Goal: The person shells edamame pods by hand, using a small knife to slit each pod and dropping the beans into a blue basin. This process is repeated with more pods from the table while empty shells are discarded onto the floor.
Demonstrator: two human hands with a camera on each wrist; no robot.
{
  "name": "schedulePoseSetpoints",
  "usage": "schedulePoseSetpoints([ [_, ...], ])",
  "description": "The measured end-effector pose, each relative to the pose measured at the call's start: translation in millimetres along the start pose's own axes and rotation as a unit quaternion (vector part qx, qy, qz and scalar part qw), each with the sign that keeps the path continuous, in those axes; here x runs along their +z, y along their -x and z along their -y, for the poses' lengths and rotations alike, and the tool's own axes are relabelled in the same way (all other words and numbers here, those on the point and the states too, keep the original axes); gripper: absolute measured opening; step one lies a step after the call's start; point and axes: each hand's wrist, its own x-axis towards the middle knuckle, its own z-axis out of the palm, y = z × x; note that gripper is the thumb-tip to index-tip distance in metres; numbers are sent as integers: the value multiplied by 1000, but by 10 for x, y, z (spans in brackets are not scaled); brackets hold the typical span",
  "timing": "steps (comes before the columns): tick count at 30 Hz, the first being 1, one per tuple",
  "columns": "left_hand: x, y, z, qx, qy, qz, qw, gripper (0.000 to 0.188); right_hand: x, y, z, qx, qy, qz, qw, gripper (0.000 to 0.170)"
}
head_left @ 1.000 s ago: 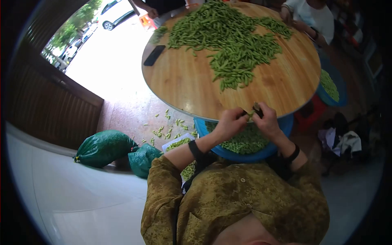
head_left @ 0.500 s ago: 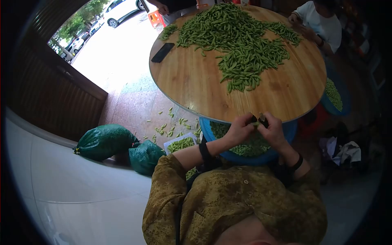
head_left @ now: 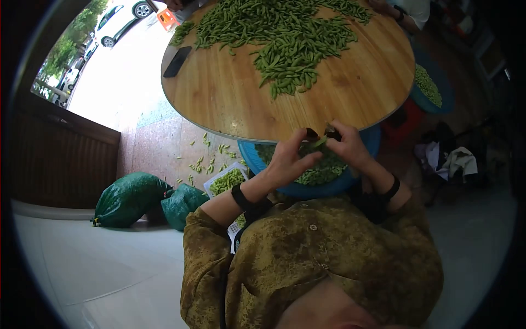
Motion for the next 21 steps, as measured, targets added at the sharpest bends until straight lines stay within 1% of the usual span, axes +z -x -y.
schedulePoseSetpoints([
  [2,-33,13,-3,-6,-50,-12,999,27,77,4,32,-26,-26,21,999,22],
  [3,-59,18,-7,-7,-49,-10,999,27,105,-4,9,-22,-41,45,998,23],
  [6,-180,46,-77,-25,-41,18,999,24,123,0,84,-22,-70,66,995,22],
  [7,-226,61,-132,-120,25,54,991,20,125,5,58,-22,-72,64,995,22],
  [8,-285,74,-162,-213,91,89,969,16,117,7,12,-31,-40,105,993,21],
  [9,-380,100,-160,-211,90,92,969,16,95,12,-20,-40,-7,145,989,21],
  [10,-517,151,-147,-118,-95,132,980,13,61,22,-12,-38,-7,143,989,21],
  [11,-676,209,-126,-19,-276,166,947,11,16,22,14,-5,-10,154,988,22],
  [12,-873,270,-45,-17,-339,160,927,12,-23,8,24,27,-12,166,986,22],
  [13,-1074,276,-149,-98,-418,181,885,11,-24,-15,-63,27,-13,164,986,22],
  [14,-1291,286,-46,-107,-467,182,859,15,3,-44,-210,-50,30,170,984,22],
  [15,-1331,206,-308,-106,-528,130,833,17,23,-59,-285,-126,73,174,974,21],
  [16,-1410,104,-273,-74,-565,99,816,21,34,-60,-215,-128,72,173,974,21],
  [17,-1493,-78,-148,-72,-488,70,867,21,58,-58,-85,-33,-8,173,984,21],
  [18,-1490,-292,-34,-68,-458,24,886,22,87,-66,-3,62,-88,171,979,21],
  [19,-1444,-507,82,-64,-426,-22,902,23,113,-96,18,62,-86,170,980,21],
  [21,-1355,-865,349,16,-431,-44,901,23,127,-152,22,96,-158,146,972,20],
])
